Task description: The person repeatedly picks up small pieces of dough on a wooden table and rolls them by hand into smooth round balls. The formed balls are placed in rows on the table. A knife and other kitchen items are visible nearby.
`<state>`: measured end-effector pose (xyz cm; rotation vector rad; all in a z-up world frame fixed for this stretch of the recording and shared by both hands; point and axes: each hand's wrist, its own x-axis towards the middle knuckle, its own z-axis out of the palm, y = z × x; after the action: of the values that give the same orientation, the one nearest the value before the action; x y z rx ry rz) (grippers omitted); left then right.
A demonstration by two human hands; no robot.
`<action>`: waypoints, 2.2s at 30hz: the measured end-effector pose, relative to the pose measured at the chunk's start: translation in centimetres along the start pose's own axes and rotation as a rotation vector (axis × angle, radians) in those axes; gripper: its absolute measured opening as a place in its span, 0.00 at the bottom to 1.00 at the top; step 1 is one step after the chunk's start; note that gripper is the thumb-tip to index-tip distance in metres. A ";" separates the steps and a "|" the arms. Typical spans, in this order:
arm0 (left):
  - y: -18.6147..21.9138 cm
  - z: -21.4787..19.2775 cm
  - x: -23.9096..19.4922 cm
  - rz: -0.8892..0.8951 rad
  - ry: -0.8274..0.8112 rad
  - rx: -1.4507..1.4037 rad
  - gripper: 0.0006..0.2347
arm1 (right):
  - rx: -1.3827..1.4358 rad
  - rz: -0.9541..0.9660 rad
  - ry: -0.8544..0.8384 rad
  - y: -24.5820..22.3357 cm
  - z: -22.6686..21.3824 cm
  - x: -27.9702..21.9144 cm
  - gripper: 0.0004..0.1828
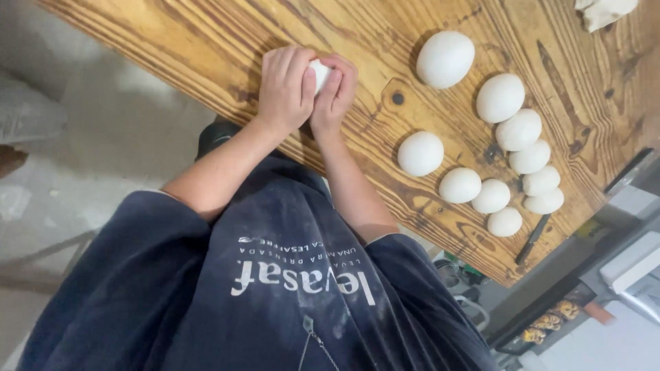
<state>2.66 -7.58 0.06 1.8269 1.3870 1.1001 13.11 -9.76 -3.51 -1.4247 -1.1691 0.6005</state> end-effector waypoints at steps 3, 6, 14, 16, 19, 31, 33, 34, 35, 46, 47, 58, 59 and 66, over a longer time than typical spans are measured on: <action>-0.2 0.0 -1.3 0.197 0.015 0.118 0.23 | -0.160 -0.135 -0.097 -0.4 -1.9 -1.1 0.20; -1.8 0.4 1.2 0.102 -0.146 0.216 0.15 | -0.200 0.003 -0.142 0.5 -1.5 2.1 0.20; -3.1 1.5 0.6 -0.047 -0.154 -0.053 0.25 | 0.046 -0.107 -0.417 2.3 -1.5 7.3 0.21; -3.6 2.3 0.1 -0.067 -0.067 -0.060 0.24 | 0.030 -0.079 -0.379 1.4 -0.2 5.9 0.21; -2.4 2.4 -2.3 -0.044 -0.017 -0.054 0.24 | -0.111 -0.061 -0.358 -1.2 -2.3 2.3 0.21; -2.8 0.8 -0.2 -0.094 -0.177 -0.152 0.26 | -0.199 -0.044 -0.306 -1.0 -0.6 2.1 0.26; -2.2 2.4 1.8 -0.021 -0.122 -0.170 0.29 | -0.192 -0.022 -0.342 0.0 -2.7 2.2 0.29; -1.8 3.4 3.3 0.069 -0.152 -0.197 0.27 | -0.332 -0.046 -0.322 1.5 -4.1 2.5 0.30; -1.2 4.5 4.8 0.159 -0.181 -0.225 0.26 | -0.471 -0.068 -0.303 2.9 -5.6 2.6 0.31; -5.2 2.3 2.6 0.071 -0.241 -0.227 0.30 | -0.327 -0.049 -0.258 2.8 -1.4 1.6 0.32; -5.1 4.1 3.9 0.156 -0.241 -0.261 0.29 | -0.390 -0.126 -0.256 4.2 -2.9 2.2 0.33; -5.5 0.3 4.9 0.004 -0.321 -0.255 0.30 | -0.383 -0.016 -0.298 3.1 -1.3 2.0 0.38; -5.9 1.3 5.3 0.016 -0.353 -0.292 0.27 | -0.486 -0.050 -0.456 4.2 -3.4 3.7 0.42; -7.6 -3.7 6.3 -0.225 -0.182 -0.383 0.26 | -0.200 0.022 -0.330 0.7 5.7 4.8 0.35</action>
<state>-3.49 0.54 -2.87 1.4216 1.1505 0.9768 10.19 -2.89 -4.25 -1.5462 -1.5091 0.7722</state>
